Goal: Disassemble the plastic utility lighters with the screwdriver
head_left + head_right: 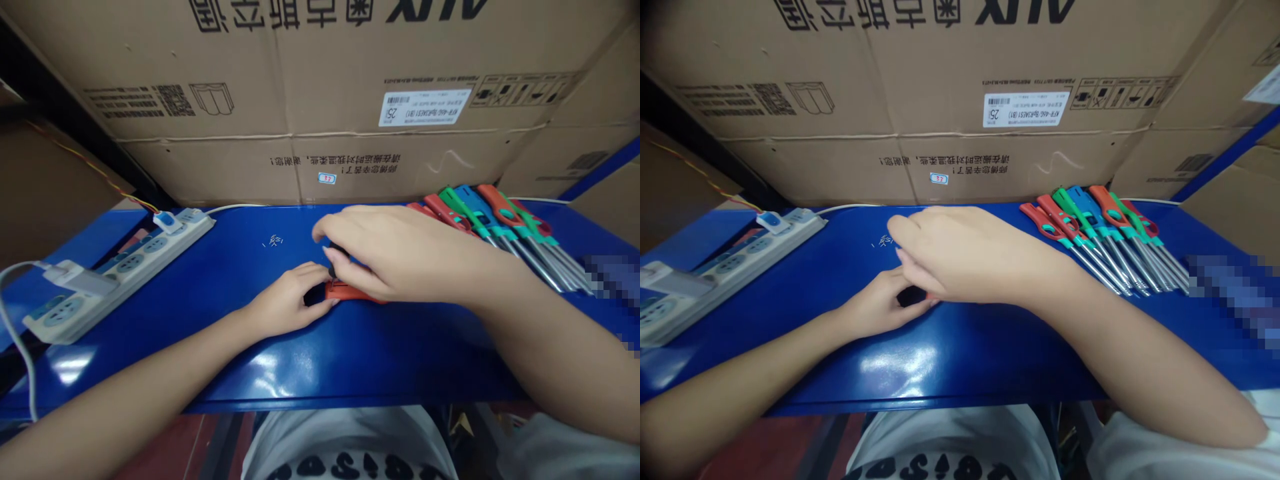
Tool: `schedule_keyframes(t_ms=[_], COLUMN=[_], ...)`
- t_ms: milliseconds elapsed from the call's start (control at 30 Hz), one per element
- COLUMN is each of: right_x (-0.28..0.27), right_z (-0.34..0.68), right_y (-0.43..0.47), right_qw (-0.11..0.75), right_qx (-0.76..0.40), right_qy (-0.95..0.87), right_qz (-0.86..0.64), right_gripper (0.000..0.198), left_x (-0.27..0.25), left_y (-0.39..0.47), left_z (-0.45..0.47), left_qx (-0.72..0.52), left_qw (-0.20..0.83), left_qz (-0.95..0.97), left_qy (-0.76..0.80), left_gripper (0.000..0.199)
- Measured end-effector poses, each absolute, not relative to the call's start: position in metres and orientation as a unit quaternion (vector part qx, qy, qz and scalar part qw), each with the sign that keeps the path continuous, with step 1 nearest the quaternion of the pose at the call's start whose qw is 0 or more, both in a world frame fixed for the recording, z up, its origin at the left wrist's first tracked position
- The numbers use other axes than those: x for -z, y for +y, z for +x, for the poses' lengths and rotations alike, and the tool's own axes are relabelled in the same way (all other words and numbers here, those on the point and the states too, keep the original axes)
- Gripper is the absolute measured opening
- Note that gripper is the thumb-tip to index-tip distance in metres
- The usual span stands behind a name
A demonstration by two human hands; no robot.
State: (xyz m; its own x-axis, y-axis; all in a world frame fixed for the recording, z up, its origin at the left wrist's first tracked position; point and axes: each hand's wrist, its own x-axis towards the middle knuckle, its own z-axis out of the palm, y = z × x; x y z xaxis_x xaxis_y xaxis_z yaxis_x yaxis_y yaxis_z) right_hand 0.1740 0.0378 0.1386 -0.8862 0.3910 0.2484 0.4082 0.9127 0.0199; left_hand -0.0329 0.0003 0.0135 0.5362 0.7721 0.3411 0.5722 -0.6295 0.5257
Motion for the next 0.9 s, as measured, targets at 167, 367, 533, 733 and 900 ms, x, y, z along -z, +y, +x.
schedule_keyframes(t_ms=[167,367,533,733,900], right_x=[-0.1387,-0.1378,-0.1356,-0.1381,-0.1387], right_z=[0.1751,0.1712,0.1701,0.1734,0.1744], right_y=[0.0392,0.0347,0.0367,0.0400,0.0404], right_qw=[0.120,0.142,0.114,0.120,0.122], right_qx=[0.057,0.036,0.026,0.004,-0.004], right_qy=[-0.966,-0.969,-0.966,-0.969,-0.973], right_qz=[-0.222,-0.200,-0.232,-0.214,-0.195], right_gripper=[0.039,0.026,0.031,0.036,0.032], left_x=[-0.0147,-0.0157,-0.0163,-0.0150,-0.0144], left_y=[0.0017,0.0013,0.0010,0.0014,0.0019], left_z=[-0.0331,-0.0333,-0.0333,-0.0336,-0.0341], left_qx=[-0.288,-0.282,-0.283,-0.276,-0.284], left_qw=[0.182,0.180,0.179,0.171,0.165], left_qz=[0.863,0.862,0.866,0.869,0.870], left_qy=[0.374,0.381,0.373,0.374,0.368], left_gripper=[0.024,0.016,0.022,0.018,0.017])
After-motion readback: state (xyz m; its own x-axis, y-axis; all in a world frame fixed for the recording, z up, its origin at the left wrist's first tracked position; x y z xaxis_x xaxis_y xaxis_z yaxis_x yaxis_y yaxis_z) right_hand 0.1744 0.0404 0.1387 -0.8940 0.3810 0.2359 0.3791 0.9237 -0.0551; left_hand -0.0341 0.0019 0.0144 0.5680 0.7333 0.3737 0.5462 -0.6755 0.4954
